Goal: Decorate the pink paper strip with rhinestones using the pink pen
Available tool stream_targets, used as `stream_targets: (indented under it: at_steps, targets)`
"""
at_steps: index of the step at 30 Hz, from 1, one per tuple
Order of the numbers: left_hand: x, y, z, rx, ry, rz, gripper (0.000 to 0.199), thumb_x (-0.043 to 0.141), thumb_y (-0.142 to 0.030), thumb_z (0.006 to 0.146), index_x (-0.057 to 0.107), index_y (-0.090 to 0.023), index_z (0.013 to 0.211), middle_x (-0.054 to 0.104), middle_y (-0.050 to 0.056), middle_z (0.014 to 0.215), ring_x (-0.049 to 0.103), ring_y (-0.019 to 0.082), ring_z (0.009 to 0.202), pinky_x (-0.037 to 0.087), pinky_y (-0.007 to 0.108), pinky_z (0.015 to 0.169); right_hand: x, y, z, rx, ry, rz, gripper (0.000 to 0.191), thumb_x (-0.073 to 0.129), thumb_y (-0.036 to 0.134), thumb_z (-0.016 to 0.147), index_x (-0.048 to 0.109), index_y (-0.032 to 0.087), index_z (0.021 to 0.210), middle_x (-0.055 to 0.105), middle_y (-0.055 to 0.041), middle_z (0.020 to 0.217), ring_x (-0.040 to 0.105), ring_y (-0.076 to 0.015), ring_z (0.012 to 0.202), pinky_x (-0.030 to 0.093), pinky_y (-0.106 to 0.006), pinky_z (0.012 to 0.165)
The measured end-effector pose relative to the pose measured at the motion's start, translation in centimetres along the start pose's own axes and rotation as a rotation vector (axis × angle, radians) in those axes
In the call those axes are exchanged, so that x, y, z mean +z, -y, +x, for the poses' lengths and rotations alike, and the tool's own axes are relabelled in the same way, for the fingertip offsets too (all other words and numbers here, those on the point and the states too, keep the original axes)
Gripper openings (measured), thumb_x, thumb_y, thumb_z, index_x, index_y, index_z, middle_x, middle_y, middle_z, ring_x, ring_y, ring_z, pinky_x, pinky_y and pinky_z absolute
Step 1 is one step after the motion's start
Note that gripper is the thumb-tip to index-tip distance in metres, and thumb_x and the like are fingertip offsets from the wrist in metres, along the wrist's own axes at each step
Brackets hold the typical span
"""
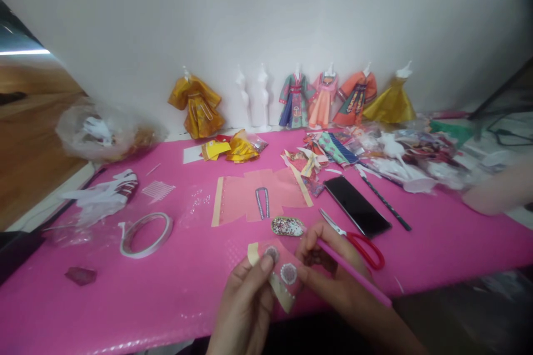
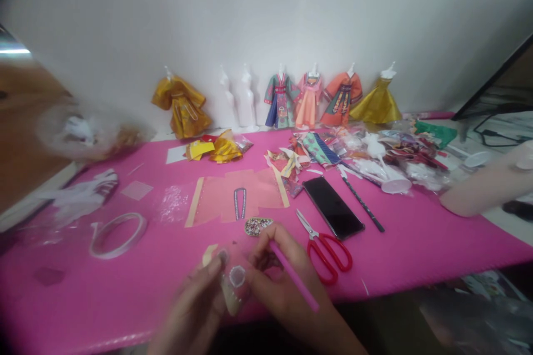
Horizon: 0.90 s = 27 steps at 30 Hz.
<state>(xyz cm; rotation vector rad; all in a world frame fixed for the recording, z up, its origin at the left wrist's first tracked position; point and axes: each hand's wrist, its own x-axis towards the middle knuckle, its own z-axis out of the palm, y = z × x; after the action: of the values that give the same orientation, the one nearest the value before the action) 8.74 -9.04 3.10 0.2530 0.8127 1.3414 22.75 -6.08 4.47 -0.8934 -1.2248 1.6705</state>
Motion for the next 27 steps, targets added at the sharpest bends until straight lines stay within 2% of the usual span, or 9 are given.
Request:
stream_targets:
  at_steps: [3, 7, 14, 18, 22, 25, 27]
  targets:
    - [-0.4, 0.14, -0.18, -0.021, 0.04, 0.072, 0.006, 0.077, -0.02, 0.075, 0.073, -0.015, 0.077, 0.068, 0.001, 0.064, 0.064, 0.014, 0.061, 0.054, 0.028, 0.071, -0.08, -0.14, -0.02, 0.012, -0.016, -0.025, 0.03, 0.075, 0.014, 0.077, 0.047, 0.024, 0.079, 0.055, 0.0076, 0.069, 0.056, -0.0085, 0.061, 0.046, -0.02, 0.056]
    - [-0.56, 0.25, -0.25, -0.018, 0.068, 0.193, 0.009, 0.079, -0.02, 0.072, 0.076, -0.015, 0.078, 0.072, 0.005, 0.067, 0.067, 0.02, 0.07, 0.051, 0.03, 0.071, -0.39, -0.52, -0.03, -0.02, -0.009, -0.092, 0.026, 0.071, 0.018, 0.082, 0.046, 0.023, 0.081, 0.054, 0.0058, 0.072, 0.056, -0.0093, 0.063, 0.046, -0.021, 0.056]
    - [-0.56, 0.47, -0.14, -0.012, 0.057, 0.244, 0.007, 0.077, -0.021, 0.075, 0.077, -0.016, 0.079, 0.074, 0.005, 0.07, 0.066, 0.017, 0.07, 0.047, 0.026, 0.069, -0.65, -0.69, -0.02, -0.117, 0.007, -0.128, 0.023, 0.067, 0.014, 0.082, 0.047, 0.024, 0.086, 0.055, 0.0045, 0.078, 0.054, -0.0102, 0.067, 0.046, -0.022, 0.058]
    - [-0.64, 0.57, -0.21, -0.029, 0.079, 0.169, 0.007, 0.074, -0.02, 0.077, 0.077, -0.016, 0.082, 0.073, 0.005, 0.07, 0.067, 0.02, 0.075, 0.048, 0.028, 0.071, -0.54, -0.09, -0.12, -0.061, -0.022, -0.15, 0.022, 0.067, 0.014, 0.082, 0.048, 0.024, 0.084, 0.056, 0.0045, 0.078, 0.055, -0.0104, 0.068, 0.046, -0.023, 0.061]
    - [-0.41, 0.47, -0.12, -0.015, 0.112, 0.127, 0.008, 0.072, -0.021, 0.079, 0.076, -0.015, 0.083, 0.073, 0.005, 0.072, 0.067, 0.02, 0.076, 0.049, 0.029, 0.073, -0.26, -0.18, 0.0, -0.032, -0.049, -0.093, 0.027, 0.073, 0.018, 0.079, 0.047, 0.024, 0.079, 0.056, 0.006, 0.072, 0.057, -0.0095, 0.062, 0.047, -0.021, 0.056]
    - [-0.17, 0.41, 0.03, -0.018, 0.161, 0.15, 0.008, 0.071, -0.023, 0.08, 0.074, -0.015, 0.081, 0.071, 0.004, 0.07, 0.064, 0.019, 0.073, 0.048, 0.028, 0.071, -0.09, -0.48, 0.03, -0.013, -0.082, -0.044, 0.03, 0.075, 0.019, 0.076, 0.046, 0.023, 0.077, 0.058, 0.0062, 0.069, 0.059, -0.01, 0.057, 0.048, -0.022, 0.053]
    - [-0.2, 0.4, 0.09, 0.0, 0.146, 0.193, 0.007, 0.071, -0.022, 0.08, 0.072, -0.016, 0.076, 0.069, 0.003, 0.068, 0.062, 0.017, 0.07, 0.046, 0.027, 0.07, -0.06, -0.43, -0.08, 0.007, -0.076, -0.046, 0.027, 0.073, 0.02, 0.078, 0.046, 0.023, 0.077, 0.059, 0.0056, 0.068, 0.06, -0.0109, 0.059, 0.049, -0.023, 0.055]
